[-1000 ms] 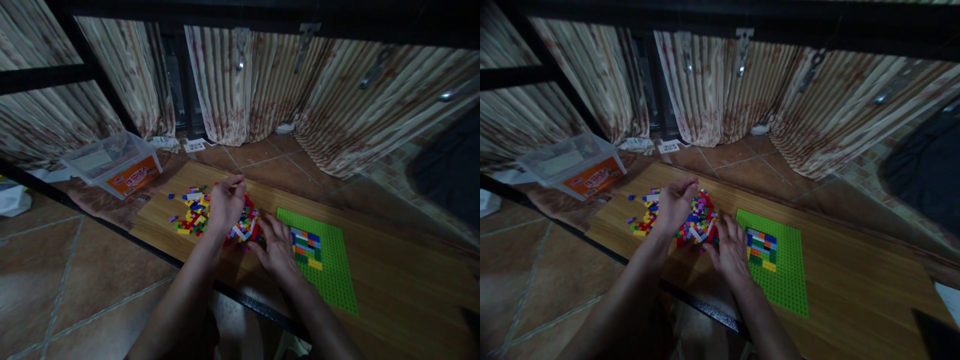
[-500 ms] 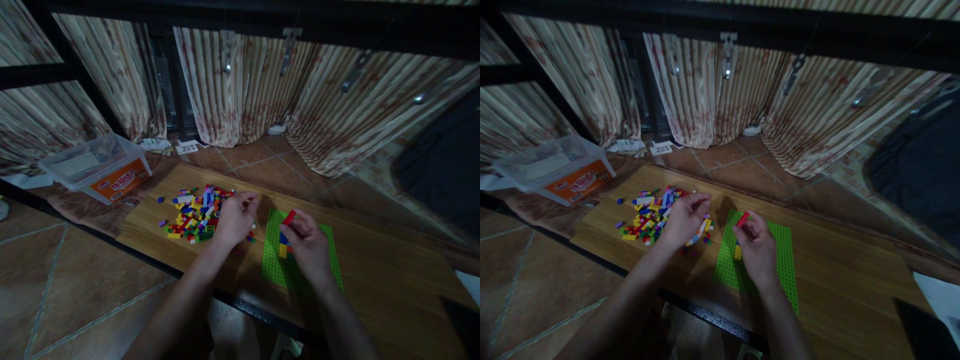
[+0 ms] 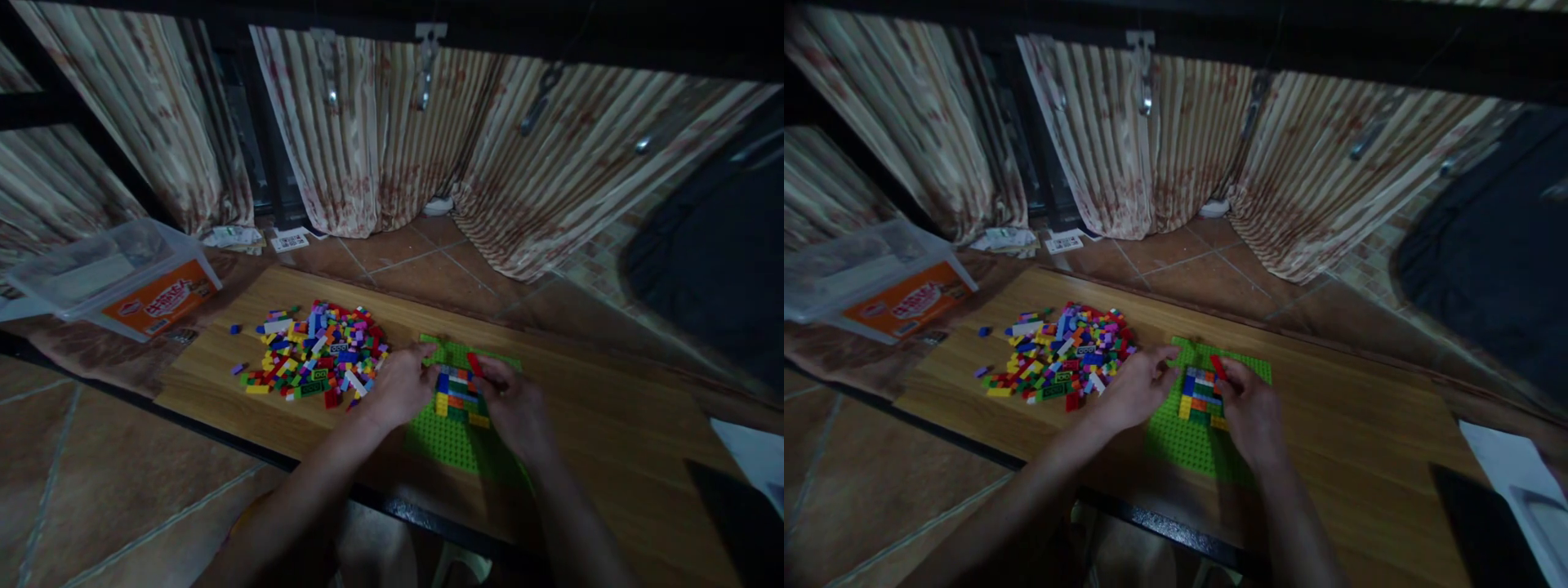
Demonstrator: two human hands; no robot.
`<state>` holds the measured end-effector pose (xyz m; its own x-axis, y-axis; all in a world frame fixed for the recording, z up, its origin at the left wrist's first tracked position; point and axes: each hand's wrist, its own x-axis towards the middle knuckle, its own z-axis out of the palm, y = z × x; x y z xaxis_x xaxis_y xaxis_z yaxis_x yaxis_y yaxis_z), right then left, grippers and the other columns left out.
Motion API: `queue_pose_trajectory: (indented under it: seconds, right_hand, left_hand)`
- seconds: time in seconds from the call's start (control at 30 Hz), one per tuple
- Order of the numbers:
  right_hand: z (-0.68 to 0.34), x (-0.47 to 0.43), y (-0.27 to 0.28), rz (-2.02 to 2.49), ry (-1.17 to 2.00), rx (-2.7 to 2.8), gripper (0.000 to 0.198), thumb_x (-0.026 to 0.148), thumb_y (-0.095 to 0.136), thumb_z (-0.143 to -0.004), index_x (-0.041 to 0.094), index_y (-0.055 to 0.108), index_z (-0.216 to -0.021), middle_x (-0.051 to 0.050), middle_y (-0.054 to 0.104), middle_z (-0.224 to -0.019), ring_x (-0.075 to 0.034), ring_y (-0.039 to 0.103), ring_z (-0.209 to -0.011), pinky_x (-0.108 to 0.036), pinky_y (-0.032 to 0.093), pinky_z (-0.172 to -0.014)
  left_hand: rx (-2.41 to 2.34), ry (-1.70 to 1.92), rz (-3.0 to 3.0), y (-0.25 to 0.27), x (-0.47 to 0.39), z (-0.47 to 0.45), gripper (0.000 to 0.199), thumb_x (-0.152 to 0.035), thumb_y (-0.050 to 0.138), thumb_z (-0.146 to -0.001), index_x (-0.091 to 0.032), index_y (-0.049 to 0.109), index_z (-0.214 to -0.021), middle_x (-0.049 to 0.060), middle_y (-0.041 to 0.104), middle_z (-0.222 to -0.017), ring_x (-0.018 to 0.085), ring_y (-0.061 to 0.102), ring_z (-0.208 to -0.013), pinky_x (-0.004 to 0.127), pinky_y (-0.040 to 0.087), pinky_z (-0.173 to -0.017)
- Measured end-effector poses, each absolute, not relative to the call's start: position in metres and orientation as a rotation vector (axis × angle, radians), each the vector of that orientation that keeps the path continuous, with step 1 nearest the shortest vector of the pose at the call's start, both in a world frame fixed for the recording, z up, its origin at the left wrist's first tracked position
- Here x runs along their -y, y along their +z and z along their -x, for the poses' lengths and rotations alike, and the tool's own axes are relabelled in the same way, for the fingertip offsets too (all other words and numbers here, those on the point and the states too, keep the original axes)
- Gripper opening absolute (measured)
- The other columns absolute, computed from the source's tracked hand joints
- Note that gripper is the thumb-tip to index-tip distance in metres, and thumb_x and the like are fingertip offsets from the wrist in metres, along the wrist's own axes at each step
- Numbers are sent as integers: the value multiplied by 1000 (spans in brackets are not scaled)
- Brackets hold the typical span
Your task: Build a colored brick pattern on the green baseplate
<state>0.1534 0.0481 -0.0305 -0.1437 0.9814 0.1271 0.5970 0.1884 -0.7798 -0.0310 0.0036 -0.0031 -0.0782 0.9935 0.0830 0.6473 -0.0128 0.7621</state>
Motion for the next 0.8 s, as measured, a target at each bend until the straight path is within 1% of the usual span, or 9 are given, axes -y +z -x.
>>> queue_pose_trajectory:
  seconds: [0.1, 0.23, 0.33, 0.4, 0.53, 0.67, 0.8]
  right_hand:
    - [-155, -52, -34, 1439, 664, 1928, 27, 31, 52, -83, 22, 71, -100, -7, 71, -103, -23, 65, -93, -41, 50, -87]
    - [-153, -59, -36, 1369, 528, 2052, 29, 29, 47, -87, 22, 72, -100, -7, 72, -102, -24, 62, -97, -43, 47, -91]
    - [-151, -62, -39, 1307, 493, 2144, 31, 28, 45, -89, 23, 73, -99, -7, 72, -101, -24, 60, -97, -43, 46, -91]
    - [-150, -63, -40, 1283, 486, 2180, 31, 28, 44, -90, 23, 74, -98, -6, 72, -99, -24, 60, -95, -43, 45, -90]
    - [-150, -63, -41, 1261, 480, 2186, 29, 27, 46, -90, 24, 74, -96, -5, 73, -97, -24, 60, -94, -42, 45, -89]
    - [-148, -63, -41, 1250, 500, 2155, 27, 25, 48, -89, 25, 74, -95, -4, 73, -95, -22, 61, -93, -39, 46, -87]
    - [-145, -61, -42, 1232, 533, 2121, 25, 24, 50, -88, 25, 75, -94, -4, 74, -92, -22, 61, -91, -37, 47, -85]
  left_hand:
    - [-1784, 845, -1739, -8, -5, 25, 40, -22, 49, -87, -16, 59, -125, 8, 71, -108, 19, 69, -87, 30, 53, -86]
    - [-1775, 801, -1748, -13, -8, 21, 42, -20, 45, -89, -16, 54, -130, 9, 68, -117, 20, 67, -100, 31, 52, -91]
    - [-1755, 801, -1741, -15, -10, 18, 42, -17, 43, -90, -16, 53, -131, 10, 65, -124, 20, 63, -111, 32, 47, -99]
    - [-1741, 801, -1733, -17, -12, 17, 41, -17, 42, -90, -16, 53, -130, 10, 63, -127, 20, 60, -115, 33, 45, -102]
    - [-1737, 797, -1708, -17, -14, 15, 41, -17, 42, -90, -15, 54, -130, 11, 64, -125, 21, 62, -113, 34, 47, -101]
    - [-1726, 787, -1685, -16, -15, 15, 44, -16, 41, -90, -13, 51, -133, 12, 67, -119, 21, 64, -108, 34, 48, -98]
    - [-1718, 791, -1665, -17, -15, 16, 45, -19, 41, -91, -13, 48, -136, 13, 67, -119, 21, 64, -108, 33, 49, -97]
